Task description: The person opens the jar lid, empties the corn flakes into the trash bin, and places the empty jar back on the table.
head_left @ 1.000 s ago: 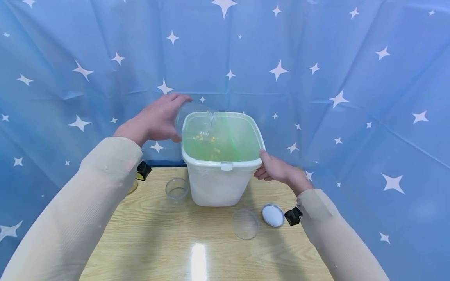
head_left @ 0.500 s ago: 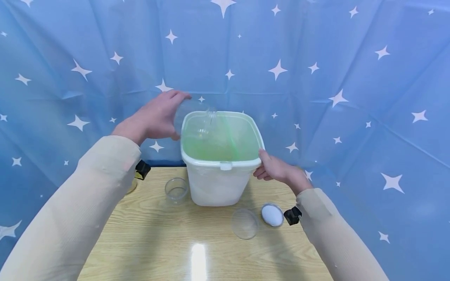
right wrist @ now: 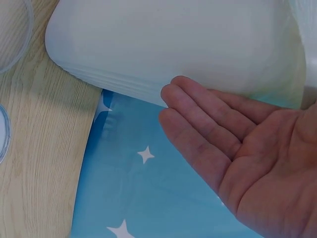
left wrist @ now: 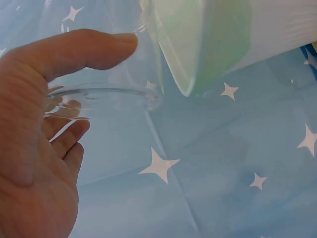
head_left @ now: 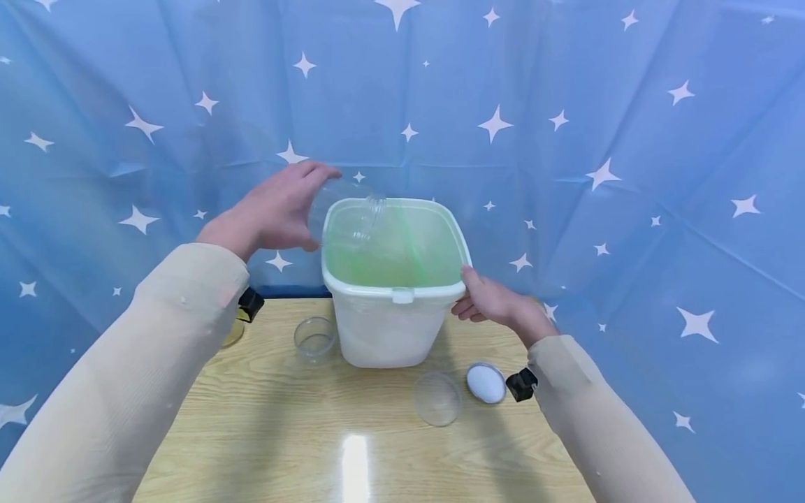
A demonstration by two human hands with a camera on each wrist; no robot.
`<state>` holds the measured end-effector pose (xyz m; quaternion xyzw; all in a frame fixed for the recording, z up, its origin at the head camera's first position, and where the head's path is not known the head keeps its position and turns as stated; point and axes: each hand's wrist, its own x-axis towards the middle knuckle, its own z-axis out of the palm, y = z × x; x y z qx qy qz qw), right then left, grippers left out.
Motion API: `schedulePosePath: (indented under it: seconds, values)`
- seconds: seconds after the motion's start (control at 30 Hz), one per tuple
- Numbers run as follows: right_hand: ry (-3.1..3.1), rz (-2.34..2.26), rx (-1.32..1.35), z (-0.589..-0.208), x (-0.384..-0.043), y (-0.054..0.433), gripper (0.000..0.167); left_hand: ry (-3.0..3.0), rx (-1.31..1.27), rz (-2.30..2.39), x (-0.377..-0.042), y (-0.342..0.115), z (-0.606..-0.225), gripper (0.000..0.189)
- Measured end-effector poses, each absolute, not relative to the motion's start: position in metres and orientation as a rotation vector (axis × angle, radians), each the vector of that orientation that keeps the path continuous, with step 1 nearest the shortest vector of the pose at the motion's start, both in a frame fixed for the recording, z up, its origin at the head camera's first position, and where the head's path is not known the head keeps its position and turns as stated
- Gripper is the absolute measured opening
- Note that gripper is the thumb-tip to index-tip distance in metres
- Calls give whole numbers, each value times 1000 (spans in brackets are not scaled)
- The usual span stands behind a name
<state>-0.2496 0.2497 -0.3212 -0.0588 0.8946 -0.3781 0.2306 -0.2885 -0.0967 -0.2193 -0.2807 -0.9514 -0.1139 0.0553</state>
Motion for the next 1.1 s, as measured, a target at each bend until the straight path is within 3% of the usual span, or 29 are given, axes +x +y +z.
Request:
schedulePosePath:
  seconds: [0.7,1.1]
  values:
    - [2468,-1035,-178,-322,-251,251,81,-2877,-860,-414,-285,-107,-226,103]
    - [2465,-1051,-174,-324,-251,250,80,-2807,-822,-670,-282,-125,-233,116]
